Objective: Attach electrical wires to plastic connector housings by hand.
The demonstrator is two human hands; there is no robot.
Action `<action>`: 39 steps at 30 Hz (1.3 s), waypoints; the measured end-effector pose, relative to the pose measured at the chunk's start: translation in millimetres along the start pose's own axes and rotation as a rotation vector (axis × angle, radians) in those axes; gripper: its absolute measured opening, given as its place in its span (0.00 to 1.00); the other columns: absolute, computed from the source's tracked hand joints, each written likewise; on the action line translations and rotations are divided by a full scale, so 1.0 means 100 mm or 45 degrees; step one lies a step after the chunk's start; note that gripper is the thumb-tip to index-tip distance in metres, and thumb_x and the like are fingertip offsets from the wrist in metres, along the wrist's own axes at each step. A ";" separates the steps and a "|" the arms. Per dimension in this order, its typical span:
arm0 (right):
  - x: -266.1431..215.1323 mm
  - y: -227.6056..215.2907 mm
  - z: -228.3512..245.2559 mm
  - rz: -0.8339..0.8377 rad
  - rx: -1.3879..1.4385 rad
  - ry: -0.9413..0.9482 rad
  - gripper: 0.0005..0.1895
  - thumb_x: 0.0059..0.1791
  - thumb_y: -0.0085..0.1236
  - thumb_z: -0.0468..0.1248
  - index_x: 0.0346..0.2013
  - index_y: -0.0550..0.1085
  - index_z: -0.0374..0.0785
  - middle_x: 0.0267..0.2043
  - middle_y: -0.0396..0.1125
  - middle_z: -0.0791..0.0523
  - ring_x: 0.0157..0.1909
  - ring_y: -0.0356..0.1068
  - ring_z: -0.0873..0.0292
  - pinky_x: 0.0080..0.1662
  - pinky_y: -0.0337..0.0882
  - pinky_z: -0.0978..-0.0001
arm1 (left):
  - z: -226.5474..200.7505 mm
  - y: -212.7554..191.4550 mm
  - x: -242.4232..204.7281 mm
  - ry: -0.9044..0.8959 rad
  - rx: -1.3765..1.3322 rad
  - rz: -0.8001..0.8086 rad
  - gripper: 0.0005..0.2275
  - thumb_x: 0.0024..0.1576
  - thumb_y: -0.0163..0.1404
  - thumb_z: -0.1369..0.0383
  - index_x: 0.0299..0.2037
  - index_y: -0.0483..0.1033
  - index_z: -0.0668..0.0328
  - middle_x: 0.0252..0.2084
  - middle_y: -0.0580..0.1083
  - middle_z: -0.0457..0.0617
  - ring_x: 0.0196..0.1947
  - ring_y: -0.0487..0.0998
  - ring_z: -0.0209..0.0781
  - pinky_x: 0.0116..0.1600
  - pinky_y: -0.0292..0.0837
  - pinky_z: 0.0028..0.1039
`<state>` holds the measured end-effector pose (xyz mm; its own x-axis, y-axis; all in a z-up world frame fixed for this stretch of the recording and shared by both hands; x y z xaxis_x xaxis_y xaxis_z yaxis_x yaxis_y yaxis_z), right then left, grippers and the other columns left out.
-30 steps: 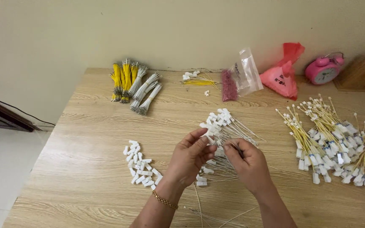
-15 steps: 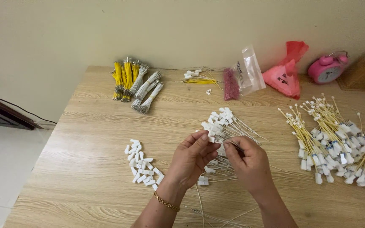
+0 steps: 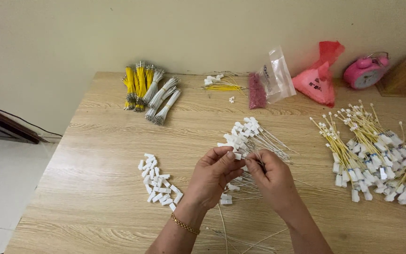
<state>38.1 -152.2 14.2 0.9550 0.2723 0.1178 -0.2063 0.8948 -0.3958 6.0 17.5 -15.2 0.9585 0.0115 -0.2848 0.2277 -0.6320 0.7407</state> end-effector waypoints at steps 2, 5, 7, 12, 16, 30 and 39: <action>0.00 0.01 0.00 -0.004 -0.040 -0.057 0.08 0.51 0.57 0.38 0.40 0.76 0.35 0.33 0.71 0.56 0.35 0.70 0.65 0.38 0.72 0.71 | 0.06 -0.02 0.02 0.024 -0.007 0.032 0.08 0.61 0.53 0.73 0.48 0.74 0.64 0.42 0.78 0.53 0.42 0.82 0.45 0.49 0.82 0.36; 0.01 0.01 -0.05 -0.003 -0.068 -0.107 0.08 0.52 0.56 0.37 0.39 0.75 0.35 0.34 0.71 0.56 0.35 0.71 0.64 0.37 0.72 0.70 | 0.15 -0.02 0.07 0.062 0.002 0.053 0.08 0.61 0.54 0.74 0.48 0.74 0.64 0.42 0.78 0.53 0.41 0.82 0.44 0.49 0.82 0.36; 0.02 0.04 -0.14 0.027 -0.038 -0.106 0.07 0.52 0.55 0.38 0.39 0.75 0.35 0.33 0.71 0.56 0.34 0.71 0.65 0.37 0.72 0.70 | 0.19 -0.06 0.09 0.093 0.022 0.018 0.08 0.61 0.54 0.73 0.48 0.73 0.64 0.42 0.78 0.53 0.41 0.82 0.44 0.50 0.82 0.35; 0.07 0.07 -0.12 0.034 -0.177 -0.139 0.09 0.53 0.54 0.39 0.38 0.76 0.36 0.32 0.70 0.55 0.32 0.69 0.63 0.37 0.69 0.67 | 0.05 -0.12 0.04 0.042 0.072 -0.023 0.11 0.61 0.54 0.71 0.52 0.72 0.67 0.44 0.76 0.53 0.43 0.81 0.42 0.49 0.81 0.32; 0.14 0.11 -0.18 0.109 -0.327 0.227 0.14 0.57 0.55 0.42 0.38 0.77 0.33 0.33 0.67 0.49 0.32 0.66 0.55 0.37 0.68 0.61 | -0.41 -0.25 -0.10 0.277 0.776 0.006 0.17 0.59 0.56 0.71 0.58 0.70 0.61 0.47 0.76 0.51 0.49 0.78 0.42 0.55 0.76 0.33; 0.08 0.00 -0.28 -0.087 -0.163 0.117 0.19 0.58 0.46 0.43 0.58 0.65 0.34 0.40 0.70 0.50 0.40 0.69 0.60 0.44 0.69 0.66 | -0.91 -0.98 -0.31 0.278 3.087 -0.651 0.05 0.49 0.60 0.64 0.28 0.84 0.53 0.37 0.78 0.46 0.47 0.74 0.47 0.51 0.65 0.40; 0.08 0.08 -0.54 0.163 0.234 -0.073 0.11 0.59 0.45 0.42 0.47 0.65 0.36 0.36 0.62 0.60 0.39 0.61 0.67 0.43 0.68 0.74 | -0.81 -0.40 -0.22 0.429 1.663 -0.335 0.08 0.58 0.59 0.65 0.41 0.81 0.61 0.31 0.82 0.47 0.30 0.78 0.36 0.37 0.76 0.29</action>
<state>55.4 -161.7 -37.0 0.9061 0.4024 0.1309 -0.3651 0.8998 -0.2389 -10.6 105.3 11.0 0.9502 0.3104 -0.0274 0.2617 -0.8427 -0.4705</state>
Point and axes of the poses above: each hand's wrist, its own x-axis towards the middle knuckle, its own y-axis out of the palm, z = x × y, the point moved 1 cm from there along x, towards the middle knuckle
